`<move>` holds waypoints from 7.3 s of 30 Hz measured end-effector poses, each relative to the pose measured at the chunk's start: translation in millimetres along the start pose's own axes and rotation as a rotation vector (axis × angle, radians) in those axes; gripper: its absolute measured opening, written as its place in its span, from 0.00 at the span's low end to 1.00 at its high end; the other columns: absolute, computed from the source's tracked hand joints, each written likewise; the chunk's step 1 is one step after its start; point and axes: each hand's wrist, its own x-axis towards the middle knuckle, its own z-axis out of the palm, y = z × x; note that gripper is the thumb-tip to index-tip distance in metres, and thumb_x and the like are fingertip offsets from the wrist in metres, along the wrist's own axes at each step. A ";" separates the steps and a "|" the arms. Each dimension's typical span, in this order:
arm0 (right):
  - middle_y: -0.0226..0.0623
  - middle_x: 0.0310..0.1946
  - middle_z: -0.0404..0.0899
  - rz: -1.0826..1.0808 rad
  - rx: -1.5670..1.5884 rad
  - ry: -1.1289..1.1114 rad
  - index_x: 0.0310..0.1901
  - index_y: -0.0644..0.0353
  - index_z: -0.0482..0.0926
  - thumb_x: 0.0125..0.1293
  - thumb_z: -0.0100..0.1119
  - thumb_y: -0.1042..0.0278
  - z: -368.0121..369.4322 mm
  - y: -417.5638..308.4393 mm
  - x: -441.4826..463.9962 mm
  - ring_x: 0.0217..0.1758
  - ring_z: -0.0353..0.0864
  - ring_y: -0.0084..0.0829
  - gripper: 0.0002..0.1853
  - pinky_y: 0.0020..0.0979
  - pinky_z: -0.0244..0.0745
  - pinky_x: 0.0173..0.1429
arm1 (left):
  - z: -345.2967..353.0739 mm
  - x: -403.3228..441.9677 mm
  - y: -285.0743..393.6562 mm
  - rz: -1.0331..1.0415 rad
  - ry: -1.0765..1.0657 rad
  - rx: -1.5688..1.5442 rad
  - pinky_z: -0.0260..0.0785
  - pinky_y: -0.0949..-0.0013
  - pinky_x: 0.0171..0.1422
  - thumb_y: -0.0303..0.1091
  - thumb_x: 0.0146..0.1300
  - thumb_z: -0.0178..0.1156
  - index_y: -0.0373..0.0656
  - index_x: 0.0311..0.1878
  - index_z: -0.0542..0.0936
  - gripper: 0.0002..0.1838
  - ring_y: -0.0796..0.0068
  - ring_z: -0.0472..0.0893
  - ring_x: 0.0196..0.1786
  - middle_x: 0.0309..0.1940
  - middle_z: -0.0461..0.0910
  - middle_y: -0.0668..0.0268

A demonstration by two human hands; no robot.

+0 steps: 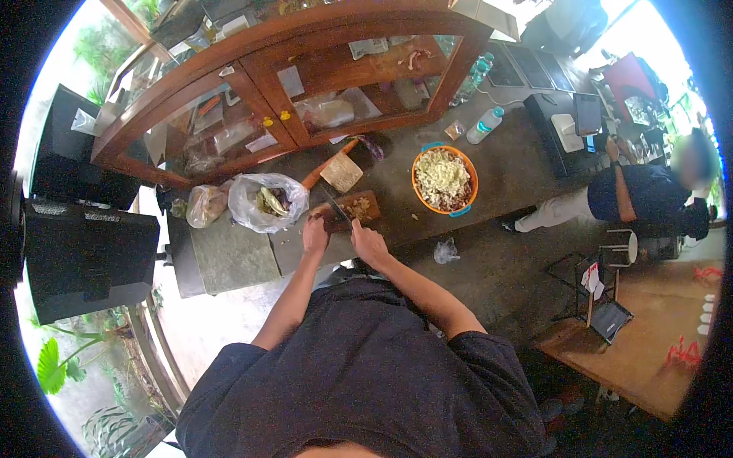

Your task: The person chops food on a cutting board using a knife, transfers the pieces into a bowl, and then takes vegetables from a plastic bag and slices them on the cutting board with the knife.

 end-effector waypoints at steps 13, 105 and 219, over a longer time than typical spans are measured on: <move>0.54 0.21 0.78 0.016 0.036 -0.089 0.45 0.60 0.63 0.71 0.49 0.66 14.2 1.7 0.8 0.27 0.80 0.60 0.10 0.60 0.74 0.32 | 12.4 -6.9 -15.3 -0.113 0.044 0.007 0.71 0.51 0.56 0.22 0.51 0.57 0.35 0.32 0.83 0.06 0.44 0.77 0.50 0.40 0.82 0.48; 0.56 0.29 0.81 0.181 0.088 0.141 0.46 0.58 0.66 0.72 0.54 0.59 20.8 -23.2 -7.9 0.34 0.80 0.64 0.13 0.61 0.73 0.37 | -3.6 -21.8 -22.1 0.125 -0.043 0.113 0.72 0.53 0.55 0.33 0.54 0.64 0.43 0.38 0.85 0.09 0.53 0.78 0.51 0.43 0.80 0.58; 0.70 0.41 0.77 0.572 0.539 0.280 0.46 0.69 0.66 0.74 0.48 0.60 -219.0 136.8 -62.7 0.51 0.75 0.69 0.16 0.54 0.70 0.49 | 147.7 125.7 332.9 0.353 0.038 -0.479 0.54 0.49 0.73 0.38 0.73 0.51 0.31 0.58 0.66 0.20 0.42 0.65 0.66 0.61 0.66 0.41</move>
